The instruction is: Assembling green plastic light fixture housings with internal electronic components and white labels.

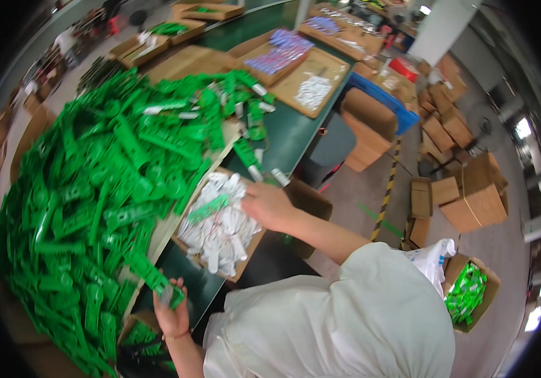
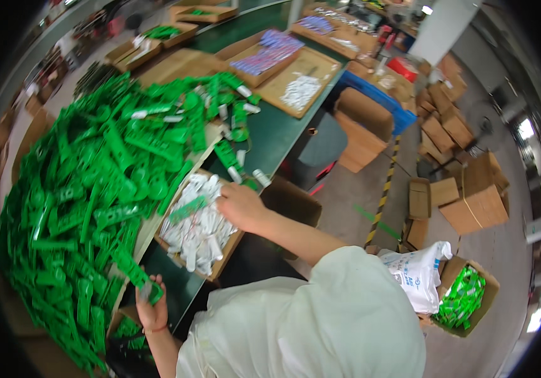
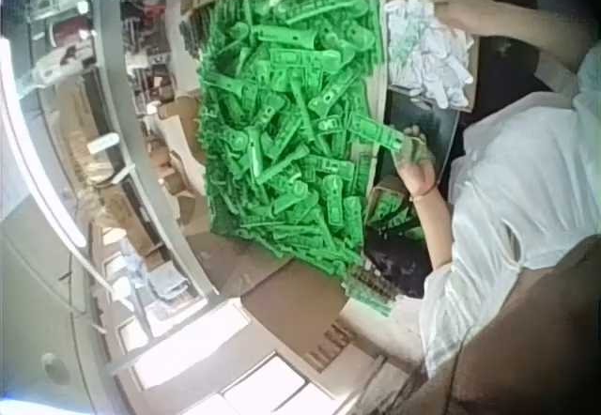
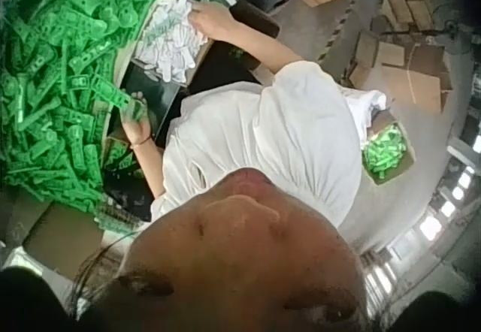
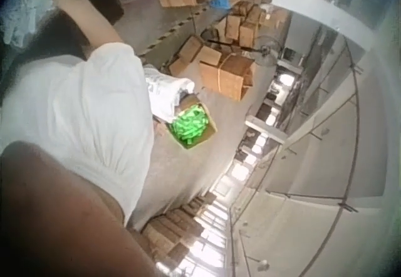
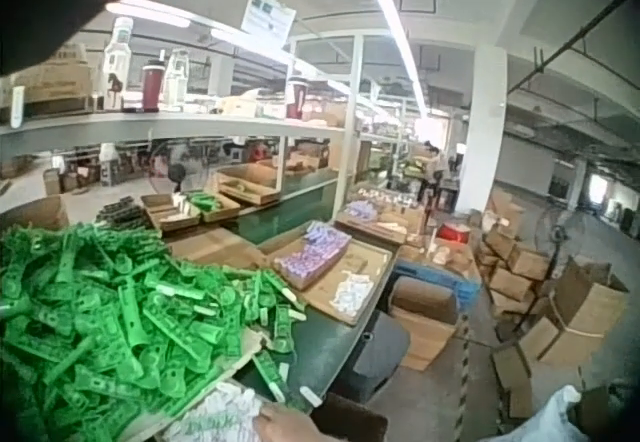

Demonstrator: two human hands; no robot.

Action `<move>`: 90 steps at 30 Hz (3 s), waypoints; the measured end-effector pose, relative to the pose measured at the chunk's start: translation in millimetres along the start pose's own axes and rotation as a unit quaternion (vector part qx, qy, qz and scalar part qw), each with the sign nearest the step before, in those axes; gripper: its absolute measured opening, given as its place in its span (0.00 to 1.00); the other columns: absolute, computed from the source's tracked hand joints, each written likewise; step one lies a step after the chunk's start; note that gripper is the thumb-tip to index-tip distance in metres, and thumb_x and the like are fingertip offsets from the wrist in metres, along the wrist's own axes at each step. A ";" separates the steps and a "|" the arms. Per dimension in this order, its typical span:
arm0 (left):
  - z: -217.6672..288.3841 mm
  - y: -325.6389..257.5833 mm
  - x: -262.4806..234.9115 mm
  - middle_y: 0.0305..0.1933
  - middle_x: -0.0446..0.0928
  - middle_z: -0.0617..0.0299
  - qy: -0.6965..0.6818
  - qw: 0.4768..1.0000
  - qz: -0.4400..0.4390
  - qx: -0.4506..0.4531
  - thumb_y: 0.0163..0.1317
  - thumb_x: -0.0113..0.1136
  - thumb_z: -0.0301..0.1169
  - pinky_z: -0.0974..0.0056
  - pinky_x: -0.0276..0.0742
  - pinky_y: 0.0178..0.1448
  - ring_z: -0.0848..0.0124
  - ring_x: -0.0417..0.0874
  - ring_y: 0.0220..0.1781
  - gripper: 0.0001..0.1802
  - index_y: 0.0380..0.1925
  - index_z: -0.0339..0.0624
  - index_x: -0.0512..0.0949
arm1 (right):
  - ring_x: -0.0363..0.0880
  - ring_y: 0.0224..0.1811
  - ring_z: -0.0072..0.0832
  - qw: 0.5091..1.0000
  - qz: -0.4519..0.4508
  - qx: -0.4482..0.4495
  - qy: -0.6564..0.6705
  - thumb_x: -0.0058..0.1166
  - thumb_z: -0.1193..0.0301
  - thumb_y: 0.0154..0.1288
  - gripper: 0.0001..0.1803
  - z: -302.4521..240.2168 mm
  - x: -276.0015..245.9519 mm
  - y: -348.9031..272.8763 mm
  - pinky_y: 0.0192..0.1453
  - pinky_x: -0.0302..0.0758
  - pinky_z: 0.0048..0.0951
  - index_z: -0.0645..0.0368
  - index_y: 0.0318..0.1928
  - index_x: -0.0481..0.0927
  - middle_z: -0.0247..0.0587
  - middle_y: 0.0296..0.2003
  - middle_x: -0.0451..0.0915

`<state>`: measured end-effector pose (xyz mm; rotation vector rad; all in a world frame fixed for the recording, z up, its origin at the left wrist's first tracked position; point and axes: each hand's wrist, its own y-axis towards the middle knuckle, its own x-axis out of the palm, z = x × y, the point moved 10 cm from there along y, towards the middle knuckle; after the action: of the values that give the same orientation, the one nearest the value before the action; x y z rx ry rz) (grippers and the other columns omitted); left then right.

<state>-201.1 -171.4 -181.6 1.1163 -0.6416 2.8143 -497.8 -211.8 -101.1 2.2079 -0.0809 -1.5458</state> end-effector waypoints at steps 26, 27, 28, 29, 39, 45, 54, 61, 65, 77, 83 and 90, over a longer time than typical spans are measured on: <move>19.7 -8.9 102.1 0.56 0.66 0.58 0.444 0.882 -0.078 0.139 0.54 0.62 0.29 0.66 0.64 0.60 0.70 0.68 0.56 0.37 0.62 0.36 0.55 | 0.79 0.28 0.22 0.588 -0.052 0.288 0.754 0.61 0.83 0.49 0.16 -102.5 60.6 10.3 0.31 0.76 0.20 0.62 0.38 0.71 0.43 0.29 0.80; 22.6 -11.3 110.5 0.56 0.66 0.57 0.439 0.882 -0.099 0.139 0.54 0.62 0.29 0.66 0.65 0.59 0.70 0.69 0.56 0.38 0.62 0.36 0.54 | 0.79 0.28 0.23 0.583 -0.055 0.280 0.760 0.61 0.83 0.49 0.17 -108.1 60.5 9.4 0.31 0.76 0.21 0.62 0.39 0.70 0.43 0.29 0.80; 22.0 -11.5 112.0 0.56 0.67 0.57 0.453 0.877 -0.094 0.129 0.54 0.62 0.30 0.66 0.65 0.59 0.70 0.69 0.55 0.39 0.63 0.36 0.54 | 0.79 0.29 0.24 0.589 -0.061 0.277 0.756 0.61 0.84 0.48 0.18 -110.8 60.6 10.9 0.32 0.77 0.22 0.62 0.39 0.69 0.43 0.29 0.80; 17.3 -10.3 106.5 0.56 0.67 0.55 0.464 0.866 -0.106 0.154 0.55 0.61 0.31 0.65 0.66 0.58 0.69 0.69 0.55 0.39 0.63 0.36 0.53 | 0.80 0.30 0.24 0.598 -0.078 0.267 0.751 0.61 0.84 0.48 0.18 -116.3 61.2 11.1 0.33 0.77 0.22 0.62 0.39 0.68 0.43 0.29 0.79; 20.2 -18.5 96.7 0.52 0.66 0.40 0.591 0.774 -0.085 0.209 0.49 0.57 0.19 0.54 0.72 0.50 0.45 0.73 0.50 0.42 0.64 0.34 0.48 | 0.80 0.31 0.23 0.655 -0.088 0.235 0.713 0.64 0.81 0.49 0.20 -122.3 61.3 15.3 0.35 0.77 0.20 0.63 0.38 0.66 0.44 0.29 0.79; 15.3 -17.2 82.3 0.46 0.68 0.42 0.677 0.716 -0.040 0.164 0.46 0.60 0.20 0.50 0.75 0.40 0.43 0.75 0.42 0.43 0.63 0.39 0.50 | 0.79 0.29 0.20 0.655 -0.124 0.274 0.693 0.61 0.79 0.52 0.11 -122.3 80.8 -2.0 0.32 0.75 0.20 0.62 0.32 0.70 0.40 0.28 0.79; 22.5 0.2 33.1 0.48 0.71 0.56 0.225 0.972 -0.029 0.067 0.58 0.55 0.30 0.64 0.71 0.52 0.65 0.75 0.48 0.27 0.56 0.37 0.60 | 0.66 0.53 0.37 0.999 -0.004 -0.027 -0.038 0.62 0.70 0.47 0.17 -51.3 43.5 49.5 0.57 0.61 0.36 0.58 0.40 0.77 0.35 0.51 0.70; 40.4 6.4 52.1 0.42 0.74 0.59 0.321 0.941 -0.001 0.110 0.53 0.62 0.27 0.68 0.73 0.40 0.73 0.76 0.34 0.28 0.54 0.37 0.63 | 0.75 0.35 0.37 0.967 0.130 -0.170 0.137 0.63 0.77 0.45 0.13 -118.6 -24.1 44.4 0.41 0.70 0.35 0.59 0.33 0.75 0.37 0.32 0.78; 66.8 -3.3 98.4 0.43 0.76 0.56 0.461 0.846 -0.047 0.265 0.50 0.64 0.22 0.69 0.73 0.42 0.74 0.76 0.36 0.28 0.51 0.37 0.64 | 0.75 0.32 0.33 0.957 0.116 -0.192 0.182 0.63 0.76 0.44 0.13 -141.5 -35.8 37.8 0.38 0.69 0.33 0.59 0.32 0.75 0.36 0.32 0.76; 84.7 -20.6 97.8 0.38 0.77 0.56 0.360 0.877 0.022 0.318 0.47 0.63 0.17 0.67 0.73 0.47 0.70 0.77 0.40 0.28 0.49 0.34 0.63 | 0.76 0.29 0.34 0.939 0.067 -0.184 0.284 0.62 0.78 0.43 0.14 -158.4 -27.6 47.3 0.30 0.74 0.29 0.60 0.33 0.75 0.38 0.29 0.76; 91.2 -30.0 89.3 0.35 0.77 0.60 0.452 0.816 0.082 0.351 0.46 0.66 0.21 0.69 0.74 0.41 0.72 0.79 0.35 0.27 0.46 0.36 0.66 | 0.76 0.30 0.31 0.952 0.094 -0.210 0.202 0.63 0.79 0.39 0.19 -178.4 -30.6 41.2 0.31 0.75 0.27 0.59 0.36 0.74 0.37 0.34 0.74; 43.4 -4.7 43.2 0.39 0.76 0.55 0.009 0.998 -0.021 0.058 0.68 0.37 0.49 0.63 0.76 0.41 0.67 0.78 0.39 0.25 0.46 0.37 0.69 | 0.76 0.31 0.29 0.884 -0.095 -0.152 0.432 0.68 0.77 0.40 0.21 -187.7 -12.0 38.3 0.31 0.74 0.26 0.61 0.40 0.79 0.40 0.33 0.74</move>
<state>-204.1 -188.8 -122.7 1.1051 -0.4525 2.8557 -324.6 -182.7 -23.7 2.4625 0.6197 -0.4687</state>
